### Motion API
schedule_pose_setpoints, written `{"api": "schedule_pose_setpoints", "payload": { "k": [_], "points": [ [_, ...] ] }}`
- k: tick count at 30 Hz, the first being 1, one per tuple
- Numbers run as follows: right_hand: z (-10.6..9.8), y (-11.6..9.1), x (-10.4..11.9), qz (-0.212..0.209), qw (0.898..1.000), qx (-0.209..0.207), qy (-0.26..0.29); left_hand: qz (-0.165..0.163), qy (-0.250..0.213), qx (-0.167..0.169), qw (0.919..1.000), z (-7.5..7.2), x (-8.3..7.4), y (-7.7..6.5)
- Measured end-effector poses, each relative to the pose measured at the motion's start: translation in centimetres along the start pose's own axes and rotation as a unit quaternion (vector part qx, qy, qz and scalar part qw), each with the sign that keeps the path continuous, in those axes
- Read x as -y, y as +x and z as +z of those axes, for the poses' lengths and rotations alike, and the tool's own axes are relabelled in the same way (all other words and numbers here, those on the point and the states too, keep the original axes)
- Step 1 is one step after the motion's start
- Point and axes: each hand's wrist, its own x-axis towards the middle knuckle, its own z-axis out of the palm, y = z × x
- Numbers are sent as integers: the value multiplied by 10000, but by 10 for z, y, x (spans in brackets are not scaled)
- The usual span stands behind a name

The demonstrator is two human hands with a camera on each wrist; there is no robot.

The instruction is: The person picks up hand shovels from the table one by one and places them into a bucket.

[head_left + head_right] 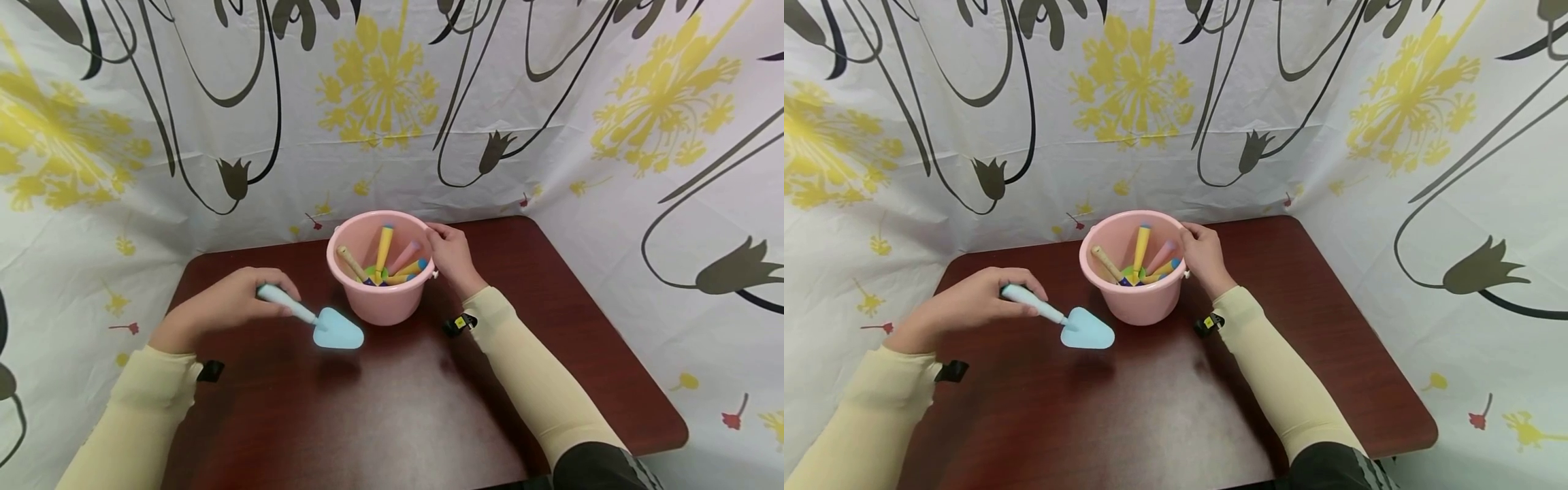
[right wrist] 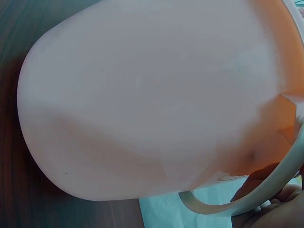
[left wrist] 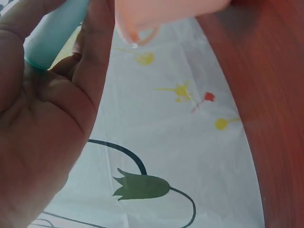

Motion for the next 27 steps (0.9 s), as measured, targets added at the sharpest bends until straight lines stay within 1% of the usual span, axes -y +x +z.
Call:
{"api": "schedule_pose_setpoints", "payload": {
  "k": [4, 8, 12, 16, 18, 20, 22, 24, 27],
  "points": [
    [0, 0, 1, -2, 10000, 8, 18, 91, -365, -68, 9993, -6, -10, -3],
    [0, 0, 1, 18, 10000, 23, 32, 155, -590, -252, 9978, -13, -22, -4],
    [1, 0, 1, 52, 10000, 27, 37, 144, -676, -604, 9958, -17, -36, 2],
    [1, 0, 0, 135, 9999, 19, -11, 141, -794, -918, 9925, -22, -55, 10],
    [1, -1, 0, 152, 9999, 25, -44, 146, -861, -1069, 9904, -23, -59, 15],
    [2, -1, 0, 141, 9999, 46, -47, 188, -903, -1210, 9884, -25, -59, 22],
    [2, -1, 0, 116, 9999, 44, -49, 234, -851, -1311, 9874, -26, -54, 32],
    [2, -1, 0, 94, 9999, 36, -45, 304, -784, -1312, 9878, -28, -48, 43],
    [1, -1, 1, 98, 9999, 18, -61, 352, -667, -1180, 9901, -29, -43, 59]
  ]
}}
